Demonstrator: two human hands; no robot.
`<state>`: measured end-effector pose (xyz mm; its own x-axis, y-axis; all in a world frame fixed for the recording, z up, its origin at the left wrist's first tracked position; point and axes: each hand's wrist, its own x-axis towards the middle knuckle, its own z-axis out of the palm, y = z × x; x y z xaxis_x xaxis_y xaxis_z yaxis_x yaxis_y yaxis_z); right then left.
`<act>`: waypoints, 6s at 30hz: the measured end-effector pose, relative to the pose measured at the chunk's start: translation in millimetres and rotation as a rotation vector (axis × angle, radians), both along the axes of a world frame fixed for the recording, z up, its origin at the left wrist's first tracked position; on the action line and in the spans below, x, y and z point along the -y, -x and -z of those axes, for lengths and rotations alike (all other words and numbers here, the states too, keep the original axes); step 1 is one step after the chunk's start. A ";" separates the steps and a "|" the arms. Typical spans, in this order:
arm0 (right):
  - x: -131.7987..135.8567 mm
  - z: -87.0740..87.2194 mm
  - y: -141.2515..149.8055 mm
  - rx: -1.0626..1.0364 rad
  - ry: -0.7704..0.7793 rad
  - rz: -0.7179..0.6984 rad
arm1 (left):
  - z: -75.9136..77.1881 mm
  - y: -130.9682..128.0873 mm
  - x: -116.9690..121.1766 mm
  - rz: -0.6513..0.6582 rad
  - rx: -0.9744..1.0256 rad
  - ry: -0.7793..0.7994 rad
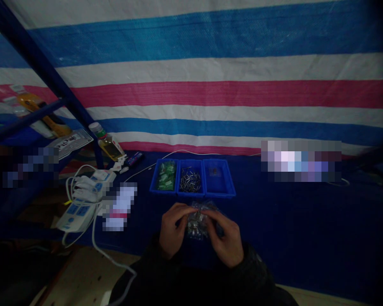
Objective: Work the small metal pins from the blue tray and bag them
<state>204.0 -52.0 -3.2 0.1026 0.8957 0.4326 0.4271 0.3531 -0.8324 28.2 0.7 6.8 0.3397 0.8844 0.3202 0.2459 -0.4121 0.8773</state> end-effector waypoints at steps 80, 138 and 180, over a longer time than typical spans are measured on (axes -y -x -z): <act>0.2 3.5 3.0 -0.082 0.003 0.073 | 1.5 -3.1 3.6 0.061 -0.006 0.007; -0.8 -7.3 -4.7 -0.117 0.078 0.156 | 4.7 -8.0 -2.7 -0.128 -0.375 -0.059; -4.7 -0.5 -1.2 -0.122 0.209 0.067 | 5.0 -10.5 -1.0 -0.082 -0.492 -0.069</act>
